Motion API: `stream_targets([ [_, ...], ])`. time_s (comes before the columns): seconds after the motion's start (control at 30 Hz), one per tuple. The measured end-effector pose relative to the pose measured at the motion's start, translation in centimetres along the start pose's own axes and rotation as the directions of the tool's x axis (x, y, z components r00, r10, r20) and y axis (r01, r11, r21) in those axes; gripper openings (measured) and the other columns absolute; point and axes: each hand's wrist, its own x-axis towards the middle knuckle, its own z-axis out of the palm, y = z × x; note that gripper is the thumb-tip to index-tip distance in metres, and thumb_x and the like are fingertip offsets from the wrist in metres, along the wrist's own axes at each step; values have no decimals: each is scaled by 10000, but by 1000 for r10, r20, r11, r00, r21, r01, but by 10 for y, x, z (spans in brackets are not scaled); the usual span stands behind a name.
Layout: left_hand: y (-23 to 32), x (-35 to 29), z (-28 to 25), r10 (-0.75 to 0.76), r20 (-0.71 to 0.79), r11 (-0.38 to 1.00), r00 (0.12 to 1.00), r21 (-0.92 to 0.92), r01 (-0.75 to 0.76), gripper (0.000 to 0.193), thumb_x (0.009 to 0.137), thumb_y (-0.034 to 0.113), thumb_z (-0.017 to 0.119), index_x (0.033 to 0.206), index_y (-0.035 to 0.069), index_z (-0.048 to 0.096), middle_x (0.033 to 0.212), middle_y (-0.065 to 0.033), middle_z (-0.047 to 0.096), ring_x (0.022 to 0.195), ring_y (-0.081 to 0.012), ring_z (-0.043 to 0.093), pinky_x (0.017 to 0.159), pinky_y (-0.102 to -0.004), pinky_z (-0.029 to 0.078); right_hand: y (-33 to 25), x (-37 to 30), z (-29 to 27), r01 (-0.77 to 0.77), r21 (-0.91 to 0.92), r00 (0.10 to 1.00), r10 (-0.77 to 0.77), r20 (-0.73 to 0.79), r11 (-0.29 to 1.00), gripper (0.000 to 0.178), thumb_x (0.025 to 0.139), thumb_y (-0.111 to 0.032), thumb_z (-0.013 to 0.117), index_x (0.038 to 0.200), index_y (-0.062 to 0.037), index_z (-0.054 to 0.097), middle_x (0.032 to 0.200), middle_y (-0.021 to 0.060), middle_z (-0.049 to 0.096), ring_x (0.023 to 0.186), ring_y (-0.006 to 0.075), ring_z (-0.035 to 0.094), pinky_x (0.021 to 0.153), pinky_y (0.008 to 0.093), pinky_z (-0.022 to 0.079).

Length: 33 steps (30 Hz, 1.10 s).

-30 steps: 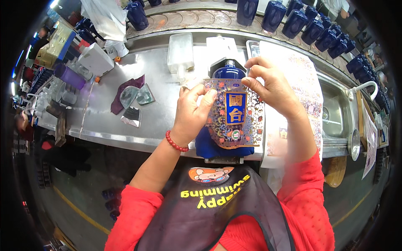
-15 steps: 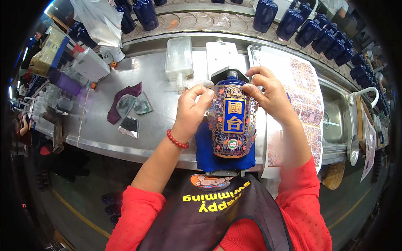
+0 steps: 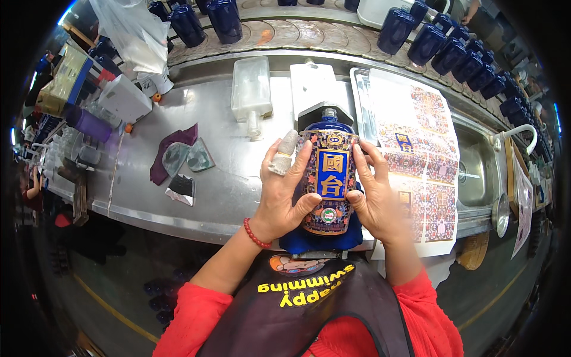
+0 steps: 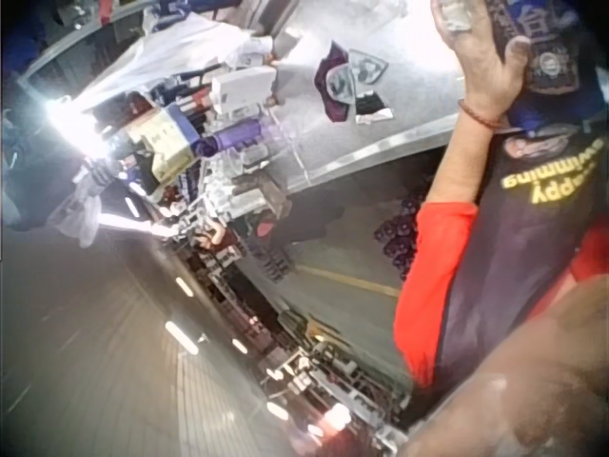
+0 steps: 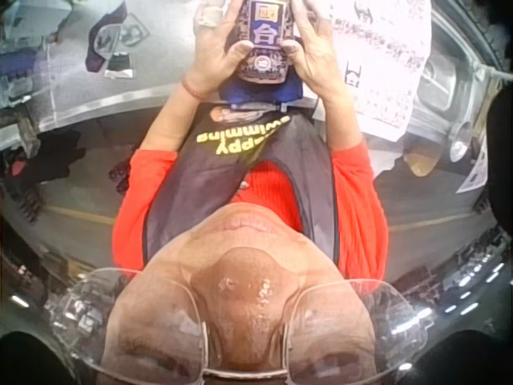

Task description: The person applies decorative stickers to a dark blue bottle. They peel stickers from a sheet, position them on the bottle, and smooth them with a green tool. The person repeats this process for multiple stickers, adjusting placement and smoothing edges.

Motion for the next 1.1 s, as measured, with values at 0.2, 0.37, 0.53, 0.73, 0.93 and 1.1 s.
stream_targets([
  [0.2, -10, 0, -2, 10, 46, 998, 999, -58, -7, 848, 978, 638, 508, 1543, 15, 405, 1557, -249, 387, 1438, -431, 307, 1200, -510, 179, 3, 3, -4, 18, -15, 998, -17, 53, 1000, 738, 999, -482, 585, 1537, -12, 399, 1518, 261, 363, 1279, 398, 479, 1099, 460, 398],
  [0.37, -9, 0, -3, -2, 59, 998, 998, -68, 6, 858, 981, 626, 510, 1544, -9, 387, 1545, -266, 394, 1436, -427, 330, 1190, -512, 207, 2, 5, -7, -6, 2, 996, 6, 87, 1000, 747, 989, -464, 607, 1552, -30, 380, 1520, 269, 364, 1322, 429, 456, 1119, 471, 380],
  [0.53, -9, 0, -6, 29, 76, 995, 997, -93, -22, 877, 975, 631, 515, 1541, -25, 379, 1545, -278, 383, 1427, -438, 347, 1188, -507, 215, 4, 4, -9, 4, 12, 995, -5, 103, 1000, 750, 981, -463, 617, 1560, -51, 376, 1536, 282, 352, 1375, 456, 418, 1141, 472, 361],
  [0.73, -13, 5, -6, 8, 46, 993, 999, -116, -3, 914, 962, 653, 521, 1560, -14, 339, 1552, -279, 371, 1441, -436, 337, 1190, -506, 210, 7, 10, -9, -16, 57, 997, 11, 78, 998, 784, 975, -498, 617, 1576, -71, 350, 1553, 281, 344, 1411, 449, 395, 1157, 463, 347],
  [0.93, -16, 7, -4, 24, 112, 985, 993, -172, -4, 917, 951, 666, 528, 1580, 30, 325, 1567, -283, 348, 1444, -436, 336, 1196, -497, 199, 9, 9, -9, -18, 65, 991, 9, 131, 998, 831, 975, -527, 602, 1586, -46, 309, 1561, 268, 358, 1430, 423, 385, 1176, 447, 322],
  [1.1, -22, 3, -9, 6, 133, 986, 991, -164, 16, 1014, 908, 713, 557, 1598, 27, 268, 1572, -291, 340, 1458, -445, 330, 1194, -493, 221, 12, 8, -12, -7, 163, 990, -17, 142, 987, 874, 955, -524, 635, 1587, -32, 287, 1571, 247, 370, 1457, 392, 371, 1191, 427, 309],
])
